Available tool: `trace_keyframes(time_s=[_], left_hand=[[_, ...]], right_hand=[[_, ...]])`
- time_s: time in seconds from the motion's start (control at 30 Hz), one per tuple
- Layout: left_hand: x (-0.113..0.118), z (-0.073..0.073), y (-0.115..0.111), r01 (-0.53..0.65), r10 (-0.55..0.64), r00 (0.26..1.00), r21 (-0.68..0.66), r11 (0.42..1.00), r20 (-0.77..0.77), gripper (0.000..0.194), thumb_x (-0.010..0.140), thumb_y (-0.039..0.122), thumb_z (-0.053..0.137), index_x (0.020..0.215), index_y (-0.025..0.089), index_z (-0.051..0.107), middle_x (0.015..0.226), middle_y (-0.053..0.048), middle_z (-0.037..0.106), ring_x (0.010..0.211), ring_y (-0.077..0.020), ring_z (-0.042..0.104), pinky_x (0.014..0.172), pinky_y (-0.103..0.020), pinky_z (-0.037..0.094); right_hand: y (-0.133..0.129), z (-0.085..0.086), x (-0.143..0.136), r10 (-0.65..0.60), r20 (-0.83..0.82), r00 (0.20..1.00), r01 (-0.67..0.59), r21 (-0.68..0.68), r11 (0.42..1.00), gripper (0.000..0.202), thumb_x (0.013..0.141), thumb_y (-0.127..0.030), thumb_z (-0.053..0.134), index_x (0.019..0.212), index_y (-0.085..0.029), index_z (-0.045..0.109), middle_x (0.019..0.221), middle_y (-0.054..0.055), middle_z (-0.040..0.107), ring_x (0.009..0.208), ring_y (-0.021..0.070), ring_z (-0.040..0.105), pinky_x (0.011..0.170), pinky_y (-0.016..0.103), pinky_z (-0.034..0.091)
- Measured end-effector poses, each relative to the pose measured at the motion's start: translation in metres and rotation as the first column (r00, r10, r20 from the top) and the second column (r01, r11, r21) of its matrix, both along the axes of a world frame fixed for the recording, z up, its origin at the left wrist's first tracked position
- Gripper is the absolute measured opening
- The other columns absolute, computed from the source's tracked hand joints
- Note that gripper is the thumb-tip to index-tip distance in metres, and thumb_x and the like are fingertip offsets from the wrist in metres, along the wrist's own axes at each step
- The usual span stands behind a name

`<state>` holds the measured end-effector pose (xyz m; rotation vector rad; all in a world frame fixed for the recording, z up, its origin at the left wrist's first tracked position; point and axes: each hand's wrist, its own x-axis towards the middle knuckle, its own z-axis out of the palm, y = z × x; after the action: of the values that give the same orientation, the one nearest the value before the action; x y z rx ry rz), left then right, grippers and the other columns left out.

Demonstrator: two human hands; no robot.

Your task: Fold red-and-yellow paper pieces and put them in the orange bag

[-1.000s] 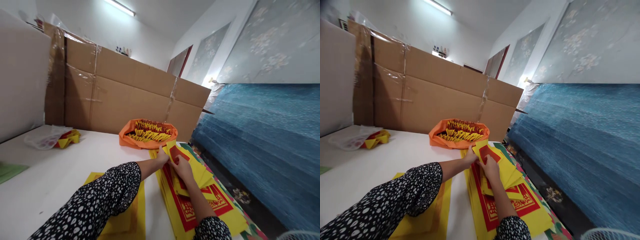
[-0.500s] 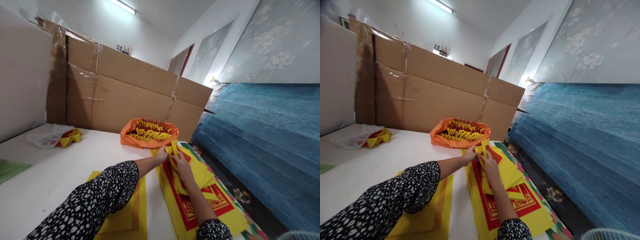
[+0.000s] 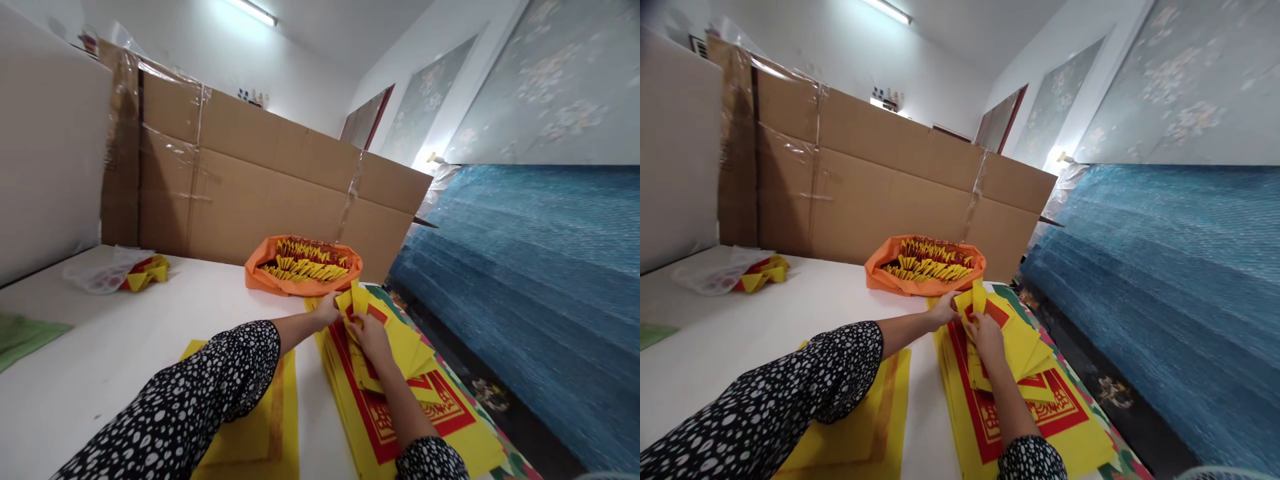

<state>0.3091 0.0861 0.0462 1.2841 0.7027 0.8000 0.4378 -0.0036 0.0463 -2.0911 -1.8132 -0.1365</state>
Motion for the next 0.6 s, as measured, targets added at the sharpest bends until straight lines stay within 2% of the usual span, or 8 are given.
trace_keyframes(time_s=[0.17, 0.4, 0.6], left_hand=[[0.0013, -0.0007, 0.0007, 0.013, -0.013, 1.000, -0.033, 0.999, -0.001, 0.078, 0.056, -0.013, 0.066, 0.127, 0.013, 0.048, 0.085, -0.002, 0.069, 0.075, -0.0185, 0.067, 0.053, -0.020, 0.049], [0.0005, -0.0025, 0.0014, 0.050, -0.049, 0.998, -0.033, 0.998, 0.040, 0.079, 0.052, -0.010, 0.072, 0.123, 0.016, 0.052, 0.090, -0.003, 0.071, 0.084, -0.0213, 0.068, 0.063, -0.024, 0.054], [0.0004, -0.0060, 0.0045, 0.033, -0.031, 0.999, -0.033, 0.999, 0.037, 0.076, 0.052, -0.013, 0.070, 0.120, 0.013, 0.052, 0.096, -0.006, 0.070, 0.088, -0.0220, 0.067, 0.062, -0.022, 0.053]], right_hand=[[0.0001, -0.0003, -0.0077, -0.022, 0.029, 0.999, 0.022, 0.000, 1.000, 0.030, 0.088, -0.040, 0.060, 0.108, -0.020, 0.067, 0.105, 0.010, 0.069, 0.095, 0.0255, 0.064, 0.081, 0.032, 0.043], [0.0044, -0.0021, -0.0025, -0.068, 0.038, 0.997, 0.068, -0.004, 0.998, 0.029, 0.084, -0.039, 0.064, 0.106, -0.021, 0.067, 0.099, 0.009, 0.071, 0.090, 0.0248, 0.066, 0.078, 0.032, 0.043], [0.0008, 0.0007, -0.0065, -0.064, 0.085, 0.994, 0.065, -0.005, 0.998, 0.023, 0.090, -0.033, 0.057, 0.105, -0.020, 0.067, 0.098, 0.009, 0.071, 0.088, 0.0230, 0.066, 0.077, 0.030, 0.041]])
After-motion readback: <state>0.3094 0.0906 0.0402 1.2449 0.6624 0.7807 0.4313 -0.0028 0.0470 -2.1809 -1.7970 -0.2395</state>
